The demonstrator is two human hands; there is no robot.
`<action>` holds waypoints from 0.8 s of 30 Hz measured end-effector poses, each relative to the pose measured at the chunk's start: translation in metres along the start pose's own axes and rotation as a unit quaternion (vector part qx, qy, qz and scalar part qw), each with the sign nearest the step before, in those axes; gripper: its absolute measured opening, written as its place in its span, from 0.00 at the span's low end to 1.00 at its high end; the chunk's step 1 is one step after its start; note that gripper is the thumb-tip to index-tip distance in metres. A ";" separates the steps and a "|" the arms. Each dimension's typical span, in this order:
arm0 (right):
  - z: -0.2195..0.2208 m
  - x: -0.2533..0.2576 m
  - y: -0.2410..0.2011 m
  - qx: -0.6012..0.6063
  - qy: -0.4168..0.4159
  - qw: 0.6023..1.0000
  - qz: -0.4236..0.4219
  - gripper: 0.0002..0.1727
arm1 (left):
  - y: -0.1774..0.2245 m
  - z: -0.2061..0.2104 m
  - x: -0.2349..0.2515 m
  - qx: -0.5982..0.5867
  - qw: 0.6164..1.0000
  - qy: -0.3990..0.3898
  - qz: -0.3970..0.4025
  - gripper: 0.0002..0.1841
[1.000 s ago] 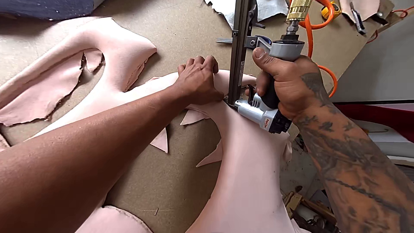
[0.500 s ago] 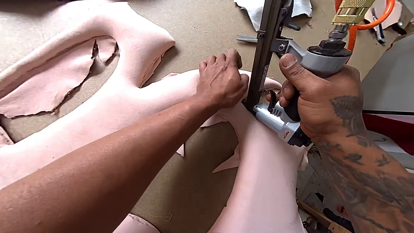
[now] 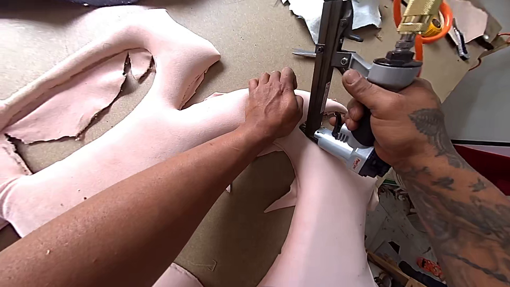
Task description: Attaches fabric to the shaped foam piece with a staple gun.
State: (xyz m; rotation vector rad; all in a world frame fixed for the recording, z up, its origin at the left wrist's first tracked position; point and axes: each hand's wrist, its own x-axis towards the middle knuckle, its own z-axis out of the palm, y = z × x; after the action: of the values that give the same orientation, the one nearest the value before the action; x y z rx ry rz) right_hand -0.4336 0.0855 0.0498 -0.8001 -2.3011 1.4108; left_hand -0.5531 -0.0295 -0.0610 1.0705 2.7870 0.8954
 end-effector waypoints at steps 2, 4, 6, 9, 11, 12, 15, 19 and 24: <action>0.002 -0.006 0.010 0.031 0.023 0.999 -0.024 0.15 | 0.001 0.002 0.001 0.002 1.000 0.011 -0.005 0.15; 0.000 -0.012 0.019 0.061 0.034 0.996 -0.053 0.14 | 0.003 0.003 0.001 0.000 1.000 0.020 -0.008 0.15; 0.000 -0.016 0.023 0.067 0.035 0.995 -0.066 0.14 | 0.003 0.005 0.000 0.002 1.000 0.024 -0.010 0.15; 0.001 -0.008 0.017 0.036 0.021 0.997 -0.063 0.14 | 0.001 0.006 0.001 0.001 0.999 0.039 -0.001 0.14; -0.005 -0.003 0.014 0.041 0.004 0.998 -0.042 0.14 | 0.000 0.005 -0.001 -0.006 0.999 0.046 0.006 0.14; -0.012 -0.004 0.013 0.061 0.000 0.998 -0.033 0.14 | -0.001 0.004 -0.001 -0.009 0.999 0.049 0.011 0.13; -0.058 -0.032 0.016 0.115 0.032 0.992 -0.040 0.12 | 0.000 0.001 -0.001 -0.015 0.999 0.046 0.017 0.13; -0.160 -0.101 0.039 0.111 0.060 0.991 -0.046 0.14 | -0.003 -0.002 -0.004 -0.014 0.999 0.002 0.049 0.26; -0.262 -0.166 0.106 0.062 0.018 0.997 -0.047 0.08 | -0.001 -0.009 -0.005 0.035 0.995 -0.051 0.081 0.39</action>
State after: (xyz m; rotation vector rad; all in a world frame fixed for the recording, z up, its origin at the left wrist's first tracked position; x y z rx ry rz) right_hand -0.1301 0.2066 0.0780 -0.6660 -2.1708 1.4686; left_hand -0.5519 -0.0376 -0.0551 1.3303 2.6974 0.7364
